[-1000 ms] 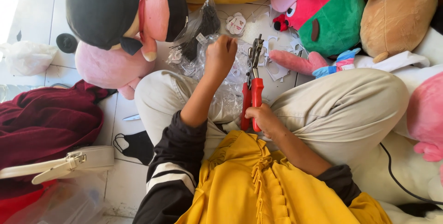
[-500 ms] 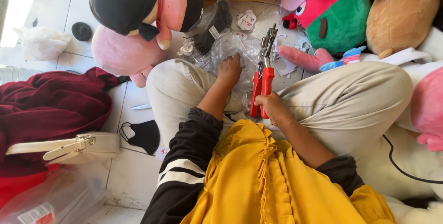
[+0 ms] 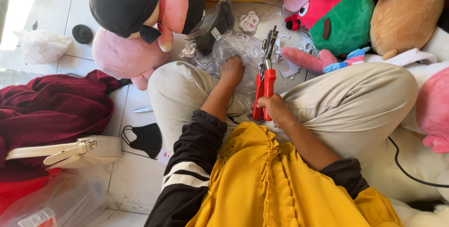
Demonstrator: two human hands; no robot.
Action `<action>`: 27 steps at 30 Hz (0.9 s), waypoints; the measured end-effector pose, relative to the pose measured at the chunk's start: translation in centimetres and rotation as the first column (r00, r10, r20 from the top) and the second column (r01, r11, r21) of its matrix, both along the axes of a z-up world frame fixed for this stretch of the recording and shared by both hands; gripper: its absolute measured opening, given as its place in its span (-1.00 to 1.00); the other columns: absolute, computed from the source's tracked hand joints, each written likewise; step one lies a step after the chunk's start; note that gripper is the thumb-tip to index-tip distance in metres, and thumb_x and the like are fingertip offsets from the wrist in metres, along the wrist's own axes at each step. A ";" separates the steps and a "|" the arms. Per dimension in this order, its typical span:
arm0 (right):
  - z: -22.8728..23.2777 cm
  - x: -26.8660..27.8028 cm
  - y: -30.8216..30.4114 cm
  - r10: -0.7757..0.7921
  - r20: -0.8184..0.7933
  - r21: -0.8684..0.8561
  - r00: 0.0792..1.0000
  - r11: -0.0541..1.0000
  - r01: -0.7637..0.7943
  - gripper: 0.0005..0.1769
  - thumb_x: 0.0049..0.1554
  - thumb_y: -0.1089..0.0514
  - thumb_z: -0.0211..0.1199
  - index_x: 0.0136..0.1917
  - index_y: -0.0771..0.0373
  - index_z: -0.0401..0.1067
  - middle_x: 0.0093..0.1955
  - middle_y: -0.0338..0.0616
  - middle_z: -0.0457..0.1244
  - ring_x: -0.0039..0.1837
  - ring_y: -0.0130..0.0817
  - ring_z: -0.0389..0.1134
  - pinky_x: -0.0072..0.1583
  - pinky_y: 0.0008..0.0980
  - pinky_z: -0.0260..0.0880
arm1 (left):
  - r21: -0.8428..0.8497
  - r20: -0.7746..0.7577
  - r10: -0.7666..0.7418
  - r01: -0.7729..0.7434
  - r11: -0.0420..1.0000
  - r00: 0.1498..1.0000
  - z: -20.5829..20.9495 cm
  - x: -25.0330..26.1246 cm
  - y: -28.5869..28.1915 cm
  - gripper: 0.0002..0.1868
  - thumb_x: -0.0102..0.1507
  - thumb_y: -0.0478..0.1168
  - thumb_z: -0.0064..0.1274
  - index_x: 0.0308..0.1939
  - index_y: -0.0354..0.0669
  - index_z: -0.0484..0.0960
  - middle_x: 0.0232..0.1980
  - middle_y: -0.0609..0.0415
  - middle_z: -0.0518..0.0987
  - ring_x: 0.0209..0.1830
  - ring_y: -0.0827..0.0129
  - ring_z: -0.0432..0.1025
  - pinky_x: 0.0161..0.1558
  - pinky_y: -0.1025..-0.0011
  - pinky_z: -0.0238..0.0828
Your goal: Using a manual hole puncher to create holes in small product tags while sitting on the floor.
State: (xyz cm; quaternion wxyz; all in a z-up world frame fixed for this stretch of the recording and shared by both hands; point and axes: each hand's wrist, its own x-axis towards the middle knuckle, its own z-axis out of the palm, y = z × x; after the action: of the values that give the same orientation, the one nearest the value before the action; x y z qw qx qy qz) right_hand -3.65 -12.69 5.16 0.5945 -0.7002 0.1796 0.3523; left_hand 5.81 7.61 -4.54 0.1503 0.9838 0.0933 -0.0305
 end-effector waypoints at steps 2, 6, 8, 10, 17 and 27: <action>-0.6 0.0 -0.2 0.006 -0.001 0.002 1.000 1.000 -0.006 -0.27 -0.25 0.16 0.34 0.19 0.44 0.30 -0.16 0.07 0.17 -0.08 -0.14 0.24 -0.02 -0.11 0.22 | -0.051 -0.054 0.005 -0.008 0.999 0.999 2.1 -0.5 0.1 -0.75 0.20 -0.20 0.27 -0.21 -0.29 0.59 -0.33 -0.10 0.59 -0.23 0.00 0.63 -0.22 -0.01 0.62; -1.1 -0.1 -0.4 0.044 0.004 -0.017 0.999 0.999 -0.044 -0.23 -0.25 0.13 0.35 0.22 0.44 0.29 -0.09 0.12 0.19 -0.03 -0.07 0.25 0.03 -0.09 0.21 | -0.243 -0.156 0.042 -0.080 0.967 0.987 6.6 -1.3 1.0 -0.83 0.25 -0.24 0.14 -0.11 -0.17 0.68 -0.22 -0.18 0.67 -0.11 -0.16 0.63 -0.10 -0.14 0.57; 0.6 -0.4 -0.2 0.049 -0.002 -0.021 0.999 0.999 -0.049 -0.24 -0.24 0.14 0.35 0.23 0.45 0.29 -0.07 0.13 0.19 -0.01 -0.06 0.25 0.05 -0.08 0.20 | -0.254 -0.162 0.050 -0.091 0.963 0.986 7.5 -1.5 1.5 -0.82 0.26 -0.23 0.10 -0.08 -0.09 0.70 -0.19 -0.16 0.68 -0.09 -0.15 0.63 -0.08 -0.11 0.57; 1.5 -0.6 -0.1 0.052 -0.009 -0.026 0.999 0.998 -0.052 -0.24 -0.24 0.15 0.34 0.23 0.46 0.29 -0.05 0.15 0.20 0.01 -0.05 0.25 0.07 -0.07 0.20 | -0.267 -0.168 0.057 -0.101 0.958 0.984 8.1 -1.5 2.0 -0.79 0.27 -0.22 0.07 -0.05 -0.01 0.71 -0.17 -0.14 0.69 -0.07 -0.13 0.63 -0.06 -0.07 0.58; 2.0 -0.6 0.1 0.048 -0.008 -0.001 0.999 0.999 -0.048 -0.25 -0.26 0.17 0.32 0.21 0.47 0.29 -0.09 0.09 0.17 -0.03 -0.13 0.21 0.04 -0.12 0.15 | -0.287 -0.236 0.063 -0.132 0.949 0.970 8.3 -1.3 2.3 -0.84 0.28 -0.17 0.07 -0.23 -0.07 0.75 -0.23 -0.17 0.69 -0.07 -0.18 0.61 -0.04 -0.04 0.55; 1.8 -0.6 -0.2 0.064 -0.009 -0.013 0.998 0.998 -0.064 -0.28 -0.27 0.16 0.33 0.17 0.44 0.30 -0.10 0.05 0.17 -0.03 -0.16 0.21 0.04 -0.15 0.13 | -0.529 -0.190 0.051 -0.146 0.836 0.980 11.7 -1.9 2.7 -0.85 0.23 -0.12 0.16 -0.16 0.12 0.80 -0.24 0.03 0.73 -0.10 -0.03 0.62 0.00 0.09 0.57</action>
State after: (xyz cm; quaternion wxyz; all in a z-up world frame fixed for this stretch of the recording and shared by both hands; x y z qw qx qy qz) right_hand -4.27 -12.85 6.99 0.5775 -0.7080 0.1618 0.3729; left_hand 3.92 10.30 7.17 0.4142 0.8892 0.1438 -0.1307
